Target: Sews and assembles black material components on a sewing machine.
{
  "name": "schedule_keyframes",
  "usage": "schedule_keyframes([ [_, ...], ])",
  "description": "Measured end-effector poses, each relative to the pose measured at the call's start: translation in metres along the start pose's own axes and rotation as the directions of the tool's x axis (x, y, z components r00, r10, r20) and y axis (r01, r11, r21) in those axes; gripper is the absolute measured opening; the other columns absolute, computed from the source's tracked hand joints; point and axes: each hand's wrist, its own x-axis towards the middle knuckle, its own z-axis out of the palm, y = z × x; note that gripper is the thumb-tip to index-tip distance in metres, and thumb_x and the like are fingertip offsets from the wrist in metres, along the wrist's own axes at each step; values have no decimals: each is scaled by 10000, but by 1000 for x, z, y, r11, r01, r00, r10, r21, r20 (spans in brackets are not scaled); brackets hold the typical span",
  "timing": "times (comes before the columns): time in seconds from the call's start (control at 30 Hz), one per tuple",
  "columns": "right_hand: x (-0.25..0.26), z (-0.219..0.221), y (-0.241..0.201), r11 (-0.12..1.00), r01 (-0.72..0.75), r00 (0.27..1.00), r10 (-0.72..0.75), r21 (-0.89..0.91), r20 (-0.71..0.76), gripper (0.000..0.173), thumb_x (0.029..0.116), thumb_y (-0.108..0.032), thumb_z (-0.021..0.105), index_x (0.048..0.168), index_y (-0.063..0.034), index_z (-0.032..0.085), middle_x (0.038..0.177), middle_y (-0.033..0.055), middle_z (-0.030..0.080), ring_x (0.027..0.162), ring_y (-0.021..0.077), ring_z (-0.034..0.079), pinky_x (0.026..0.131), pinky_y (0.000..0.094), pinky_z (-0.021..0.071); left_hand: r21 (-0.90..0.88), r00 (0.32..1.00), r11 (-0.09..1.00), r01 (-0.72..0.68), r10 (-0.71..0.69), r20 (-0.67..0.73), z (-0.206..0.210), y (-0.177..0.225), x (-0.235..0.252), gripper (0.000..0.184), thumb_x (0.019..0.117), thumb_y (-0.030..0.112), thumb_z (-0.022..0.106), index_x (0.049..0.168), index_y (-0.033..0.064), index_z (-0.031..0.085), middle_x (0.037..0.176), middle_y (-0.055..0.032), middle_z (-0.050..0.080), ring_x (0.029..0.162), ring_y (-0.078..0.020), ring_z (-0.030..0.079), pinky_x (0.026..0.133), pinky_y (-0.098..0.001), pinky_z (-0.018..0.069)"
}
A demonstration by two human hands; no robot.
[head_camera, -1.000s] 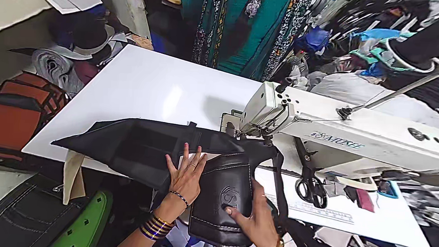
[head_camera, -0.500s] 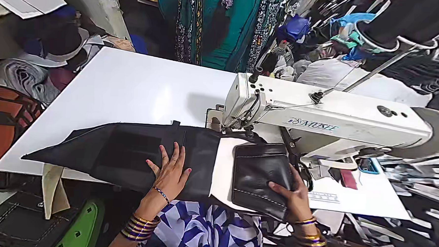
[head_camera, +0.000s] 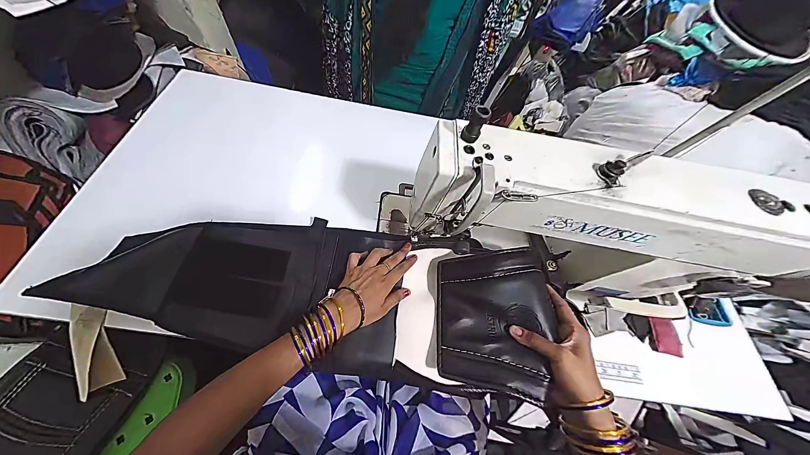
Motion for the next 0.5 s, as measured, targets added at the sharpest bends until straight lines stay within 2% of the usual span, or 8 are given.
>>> schedule_keyframes([
  [0.1,-1,0,1,1000,-14,1000,14,-9,-2,999,643,-37,743,1545,42,319,1414,124,563,1137,-15,625,912,130,527,-17,999,999,29,-29,-27,3,2,3,545,1089,430,398,1599,239,366,1701,70,240,1523,-278,286,1078,-600,283],
  [0.3,0,0,0,999,-38,999,38,-23,5,1006,657,-45,739,1555,40,293,1410,111,563,1131,-18,627,901,133,534,-33,996,999,37,-40,-78,7,-2,9,517,1073,449,432,1548,243,444,1681,78,289,1511,-264,297,1088,-592,265],
  [0.4,1,-1,2,998,-46,999,46,-45,11,990,668,-57,741,1551,37,301,1399,123,568,1127,-7,631,903,141,535,-23,997,1000,22,-23,-73,6,-3,10,517,1072,444,443,1550,247,443,1684,70,284,1518,-266,282,1090,-599,258],
  [0.5,5,1,0,997,-49,999,49,-52,0,972,676,-25,742,1550,23,319,1400,139,563,1127,8,629,904,150,532,-45,993,999,2,-7,-117,4,-5,12,508,1060,405,499,1532,218,479,1665,30,338,1524,-299,289,1098,-643,252],
])
